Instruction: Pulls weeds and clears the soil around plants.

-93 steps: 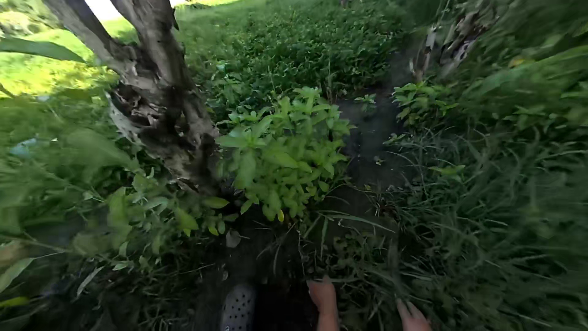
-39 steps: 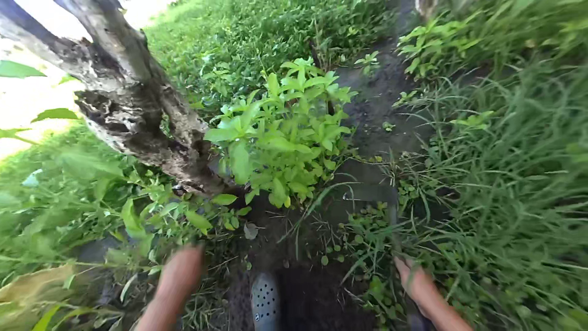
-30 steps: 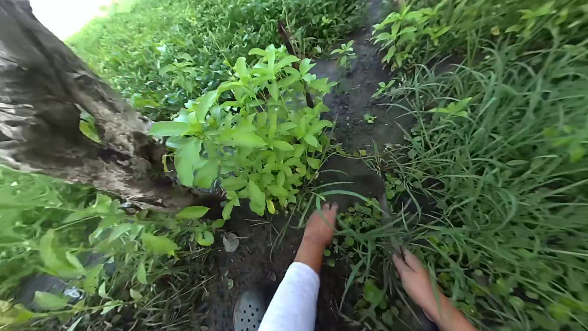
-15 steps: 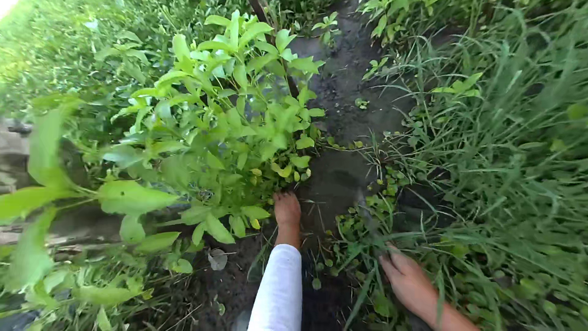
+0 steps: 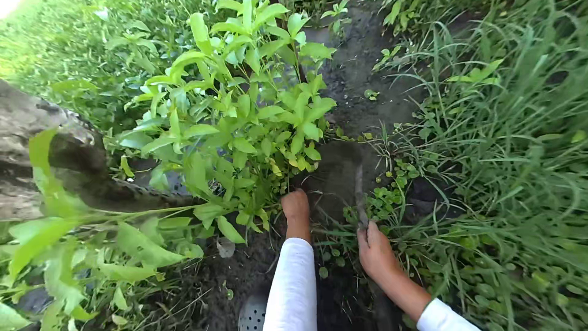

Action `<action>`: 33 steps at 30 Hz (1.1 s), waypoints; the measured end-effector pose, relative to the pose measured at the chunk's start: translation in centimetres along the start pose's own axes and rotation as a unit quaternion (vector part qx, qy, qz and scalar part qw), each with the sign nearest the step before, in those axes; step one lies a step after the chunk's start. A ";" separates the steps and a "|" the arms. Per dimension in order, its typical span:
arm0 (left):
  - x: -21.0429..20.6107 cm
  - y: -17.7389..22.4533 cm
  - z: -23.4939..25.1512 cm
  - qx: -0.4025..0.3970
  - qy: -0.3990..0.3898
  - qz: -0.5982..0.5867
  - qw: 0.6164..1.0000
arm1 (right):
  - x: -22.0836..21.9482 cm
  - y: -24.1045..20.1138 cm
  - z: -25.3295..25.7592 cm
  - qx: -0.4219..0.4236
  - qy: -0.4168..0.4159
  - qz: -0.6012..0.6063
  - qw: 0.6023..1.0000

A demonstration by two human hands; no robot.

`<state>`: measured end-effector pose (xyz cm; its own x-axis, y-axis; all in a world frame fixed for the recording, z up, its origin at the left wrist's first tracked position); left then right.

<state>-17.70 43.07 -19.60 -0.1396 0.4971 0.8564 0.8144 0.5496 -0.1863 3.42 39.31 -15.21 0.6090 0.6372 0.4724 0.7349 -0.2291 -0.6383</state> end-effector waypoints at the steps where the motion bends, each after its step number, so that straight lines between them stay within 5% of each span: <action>1: 0.1 0.0 -0.1 0.004 -0.001 0.003 1.000 | -0.2 0.2 0.2 -0.011 -0.044 -0.022 0.999; 4: 0.5 -0.6 -0.7 0.014 0.010 -0.004 1.000 | 0.9 -0.3 0.1 -0.016 -0.084 -0.038 0.996; 8: -0.1 -1.2 -1.1 0.031 -0.003 -0.022 0.999 | 3.6 -0.6 -1.1 0.017 0.047 -0.009 0.999; 13: -1.2 -2.0 -7.6 0.025 -0.065 -0.069 0.995 | 10.9 -0.6 -0.2 0.034 0.041 -0.172 0.984; 16: -3.4 -1.2 -13.7 -0.110 -0.156 -0.018 0.981 | 18.9 -1.6 0.8 0.071 0.063 -0.323 0.941; 20: -0.2 -2.2 -11.6 -0.131 -0.068 -0.028 0.989 | 27.1 -3.4 5.7 0.169 0.110 -0.502 0.841; 25: 1.3 -2.5 -2.3 -0.019 0.019 -0.088 0.996 | 23.2 -14.3 4.4 0.027 0.035 -0.616 0.786; 33: -0.3 -1.8 2.4 0.039 0.041 -0.191 0.980 | 20.4 -17.5 5.9 0.006 -0.011 -0.657 0.754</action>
<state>-20.47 43.53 -20.68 -0.3771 0.1915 0.9062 0.6655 0.7364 0.1213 1.21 60.67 1.97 -0.6475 0.3202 0.6915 0.6968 0.6161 0.3672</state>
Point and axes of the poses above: each hand's wrist, its own z-axis towards the middle knuckle, its own x-axis out of the back of the hand, y = z × x, the point moved 3 cm from there along z, towards the middle knuckle
